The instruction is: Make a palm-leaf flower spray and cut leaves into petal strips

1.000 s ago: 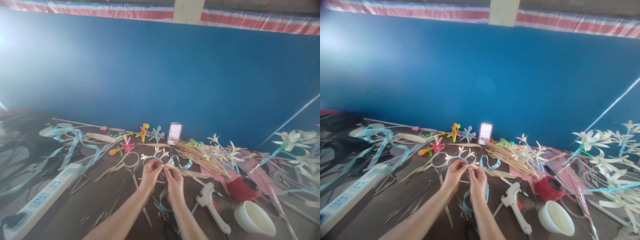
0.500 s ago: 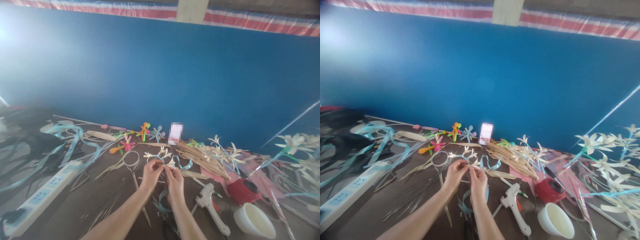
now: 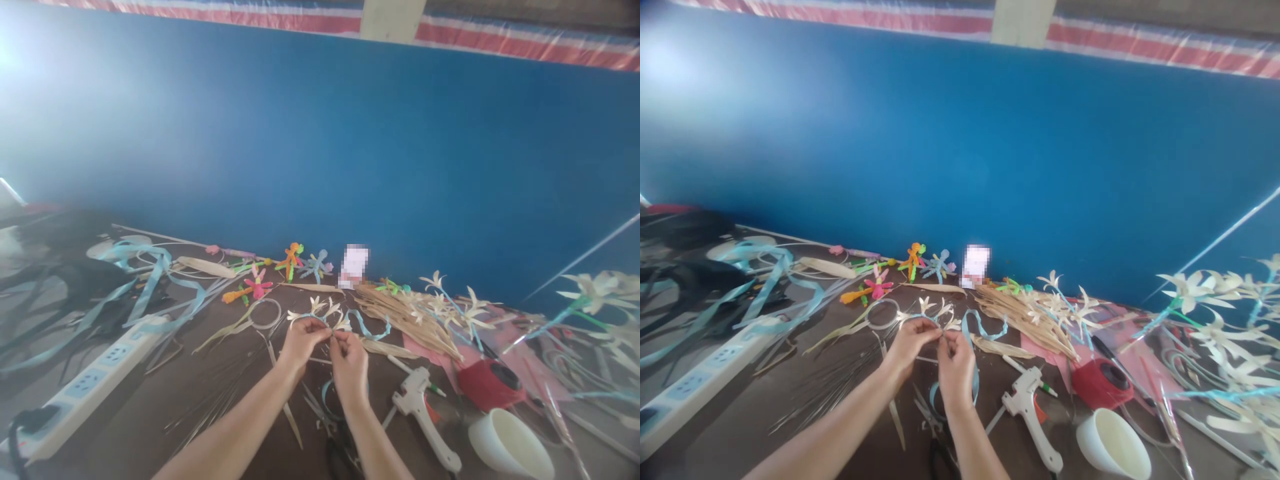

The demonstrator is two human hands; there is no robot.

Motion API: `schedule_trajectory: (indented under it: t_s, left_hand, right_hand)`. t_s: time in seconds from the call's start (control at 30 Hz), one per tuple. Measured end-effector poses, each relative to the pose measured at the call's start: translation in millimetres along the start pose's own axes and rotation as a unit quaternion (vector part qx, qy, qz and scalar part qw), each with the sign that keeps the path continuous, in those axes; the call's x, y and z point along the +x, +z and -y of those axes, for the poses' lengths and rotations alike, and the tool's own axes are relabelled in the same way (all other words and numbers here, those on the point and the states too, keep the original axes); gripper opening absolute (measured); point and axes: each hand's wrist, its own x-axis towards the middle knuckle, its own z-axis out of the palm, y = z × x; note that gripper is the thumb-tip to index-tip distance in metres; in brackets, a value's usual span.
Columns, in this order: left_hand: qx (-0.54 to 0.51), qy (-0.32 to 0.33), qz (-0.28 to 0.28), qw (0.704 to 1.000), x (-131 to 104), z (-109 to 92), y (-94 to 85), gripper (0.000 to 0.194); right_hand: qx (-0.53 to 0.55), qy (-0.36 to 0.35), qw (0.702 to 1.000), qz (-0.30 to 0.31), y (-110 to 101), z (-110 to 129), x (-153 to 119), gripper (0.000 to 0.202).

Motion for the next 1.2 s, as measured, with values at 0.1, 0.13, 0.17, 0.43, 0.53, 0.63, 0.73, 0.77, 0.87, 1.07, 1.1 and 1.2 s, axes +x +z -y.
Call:
schedule_trajectory:
  t_s: [0.1,0.13,0.17,0.43,0.53,0.63,0.73,0.77,0.87,1.07,1.1,1.2]
  left_hand:
    - [-0.007,-0.003,0.001,1.0,0,-1,-1.5,0.01]
    - [-0.008,-0.001,-0.002,1.0,0,-1,-2.0,0.01]
    - [-0.009,0.001,-0.003,1.0,0,-1,-2.5,0.011]
    - [-0.019,-0.004,0.003,1.0,0,-1,0.2,0.011]
    - [-0.031,0.0,-0.002,1.0,-1,1,1.6,0.011]
    - [-0.045,0.001,0.001,0.999,-1,2,2.1,0.011]
    - [-0.048,0.003,0.01,0.999,-1,2,1.8,0.011]
    - [-0.046,0.006,0.012,0.999,0,2,1.6,0.011]
    - [-0.043,0.012,0.018,0.999,0,4,0.9,0.012]
    - [-0.055,-0.013,0.028,0.998,1,8,1.2,0.02]
    - [-0.054,-0.022,0.036,0.998,0,8,1.4,0.022]
    - [-0.042,-0.035,0.049,0.997,-1,9,2.2,0.025]
  right_hand:
    - [-0.041,-0.027,0.999,-0.006,0,-2,-1,0.018]
    - [-0.053,-0.037,0.998,-0.008,0,-2,-1,0.018]
    - [-0.064,-0.046,0.997,-0.006,0,-1,-2,0.019]
    - [-0.113,-0.073,0.991,-0.004,2,3,-4,0.011]
    - [-0.109,-0.069,0.992,-0.01,3,1,-5,0.008]
    - [-0.071,-0.055,0.996,-0.009,4,0,-4,0.008]
    - [-0.03,-0.034,0.999,-0.005,4,0,-3,0.008]
    - [-0.018,-0.024,1.0,-0.005,3,0,-2,0.009]
    - [0.022,0.012,1.0,0.007,2,1,-1,0.01]
    - [0.133,0.055,0.99,0.001,6,-9,0,0.016]
    - [0.151,0.058,0.987,-0.008,7,-13,0,0.017]
    - [0.186,0.064,0.98,-0.026,11,-23,1,0.018]
